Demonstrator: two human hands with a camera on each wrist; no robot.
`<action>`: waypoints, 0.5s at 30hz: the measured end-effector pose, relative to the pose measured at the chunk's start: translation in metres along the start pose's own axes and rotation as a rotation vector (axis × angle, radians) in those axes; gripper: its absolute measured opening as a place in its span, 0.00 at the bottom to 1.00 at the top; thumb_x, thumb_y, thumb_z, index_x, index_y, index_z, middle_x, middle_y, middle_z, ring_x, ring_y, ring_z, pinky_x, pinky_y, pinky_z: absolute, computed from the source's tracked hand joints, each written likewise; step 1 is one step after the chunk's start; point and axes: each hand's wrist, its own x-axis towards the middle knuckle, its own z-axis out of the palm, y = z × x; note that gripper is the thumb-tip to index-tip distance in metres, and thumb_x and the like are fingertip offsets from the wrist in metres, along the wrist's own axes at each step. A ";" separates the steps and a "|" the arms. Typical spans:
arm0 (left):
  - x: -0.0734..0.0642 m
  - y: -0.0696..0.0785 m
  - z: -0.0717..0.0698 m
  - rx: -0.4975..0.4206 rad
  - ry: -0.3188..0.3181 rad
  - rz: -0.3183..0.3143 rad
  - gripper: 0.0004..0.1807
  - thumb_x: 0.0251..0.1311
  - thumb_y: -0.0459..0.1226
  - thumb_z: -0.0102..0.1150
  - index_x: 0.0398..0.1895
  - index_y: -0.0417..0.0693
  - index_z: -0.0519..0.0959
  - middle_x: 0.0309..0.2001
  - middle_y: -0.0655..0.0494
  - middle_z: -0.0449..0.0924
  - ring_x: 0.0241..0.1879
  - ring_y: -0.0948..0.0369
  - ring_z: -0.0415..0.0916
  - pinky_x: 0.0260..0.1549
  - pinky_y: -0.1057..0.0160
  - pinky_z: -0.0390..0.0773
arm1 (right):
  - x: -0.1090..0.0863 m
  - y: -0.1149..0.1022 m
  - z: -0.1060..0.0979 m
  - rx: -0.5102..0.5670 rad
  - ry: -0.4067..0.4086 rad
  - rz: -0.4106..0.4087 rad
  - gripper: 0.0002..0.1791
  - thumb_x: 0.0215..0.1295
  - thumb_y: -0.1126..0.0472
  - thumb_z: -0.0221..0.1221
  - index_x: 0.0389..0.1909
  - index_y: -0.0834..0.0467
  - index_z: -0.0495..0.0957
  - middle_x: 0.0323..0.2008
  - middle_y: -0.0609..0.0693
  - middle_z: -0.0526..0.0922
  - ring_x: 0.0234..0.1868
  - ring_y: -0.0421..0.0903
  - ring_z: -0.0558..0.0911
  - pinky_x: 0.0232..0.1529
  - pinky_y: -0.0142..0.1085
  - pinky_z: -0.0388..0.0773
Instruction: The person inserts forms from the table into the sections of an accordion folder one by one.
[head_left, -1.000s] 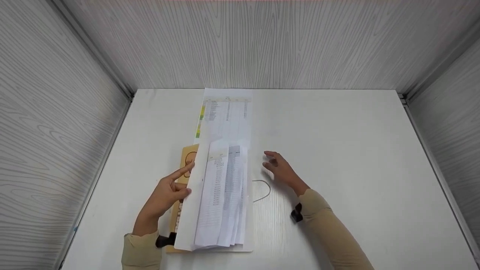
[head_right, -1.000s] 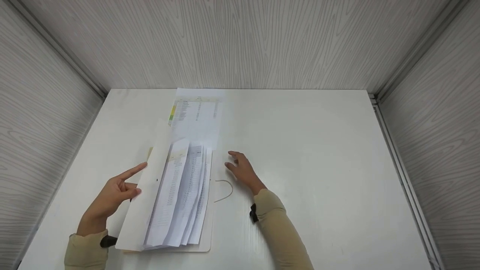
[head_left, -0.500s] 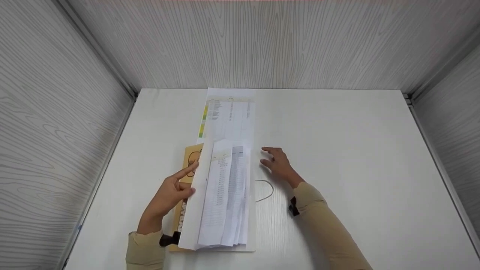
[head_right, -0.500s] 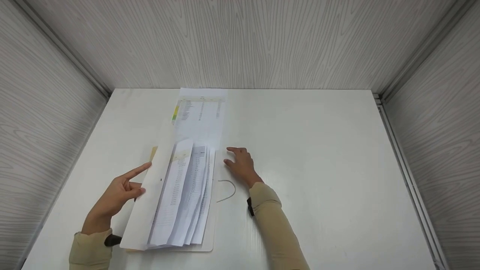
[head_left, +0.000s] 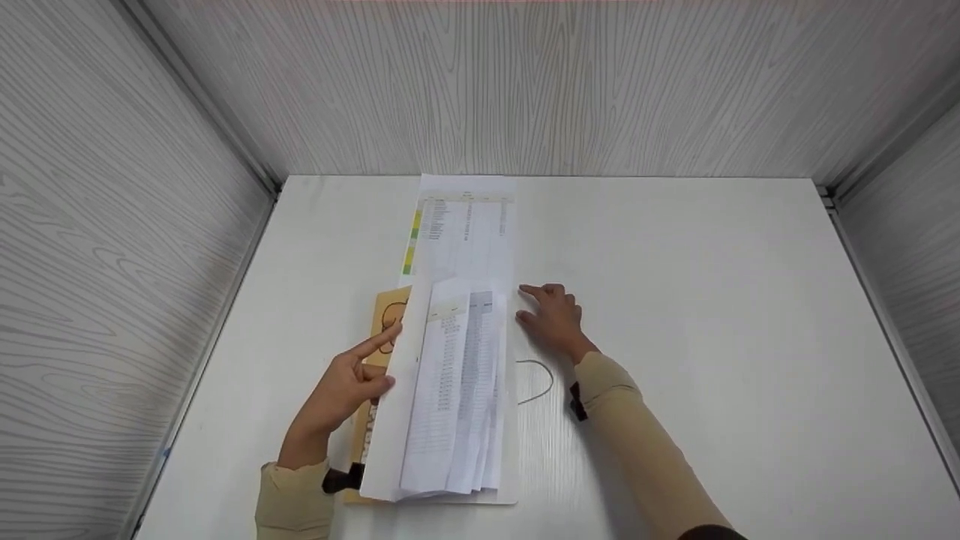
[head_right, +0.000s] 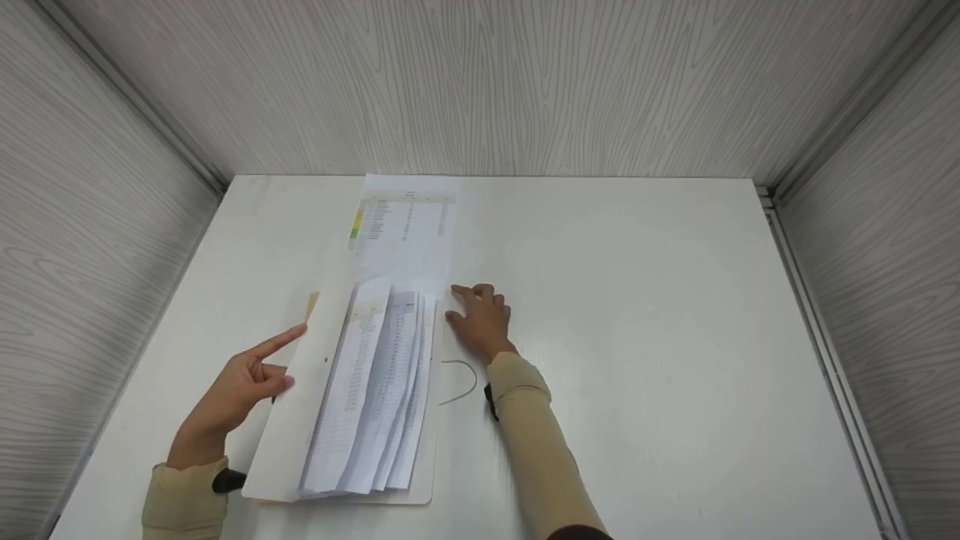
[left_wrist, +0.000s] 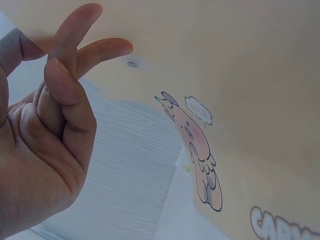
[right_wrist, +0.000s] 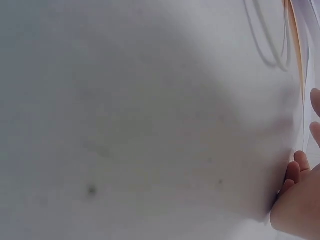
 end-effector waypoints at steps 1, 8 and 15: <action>0.000 0.000 0.000 -0.003 -0.002 0.000 0.39 0.59 0.23 0.51 0.75 0.43 0.54 0.12 0.64 0.58 0.12 0.65 0.52 0.20 0.70 0.68 | 0.001 0.000 0.001 -0.009 -0.001 0.002 0.30 0.67 0.46 0.56 0.69 0.43 0.66 0.66 0.59 0.62 0.62 0.63 0.63 0.59 0.57 0.58; 0.000 -0.003 -0.001 -0.011 -0.011 0.008 0.39 0.58 0.22 0.50 0.75 0.41 0.53 0.12 0.65 0.57 0.12 0.63 0.50 0.21 0.70 0.69 | 0.008 -0.001 0.004 -0.092 -0.035 0.000 0.30 0.69 0.41 0.51 0.71 0.36 0.61 0.66 0.55 0.59 0.60 0.60 0.62 0.56 0.53 0.58; 0.000 -0.003 -0.001 -0.034 -0.039 0.031 0.40 0.58 0.22 0.51 0.75 0.38 0.51 0.13 0.65 0.57 0.12 0.61 0.49 0.20 0.71 0.67 | 0.013 -0.002 0.004 -0.144 -0.035 -0.020 0.29 0.69 0.41 0.50 0.70 0.36 0.62 0.65 0.56 0.58 0.58 0.59 0.62 0.55 0.54 0.56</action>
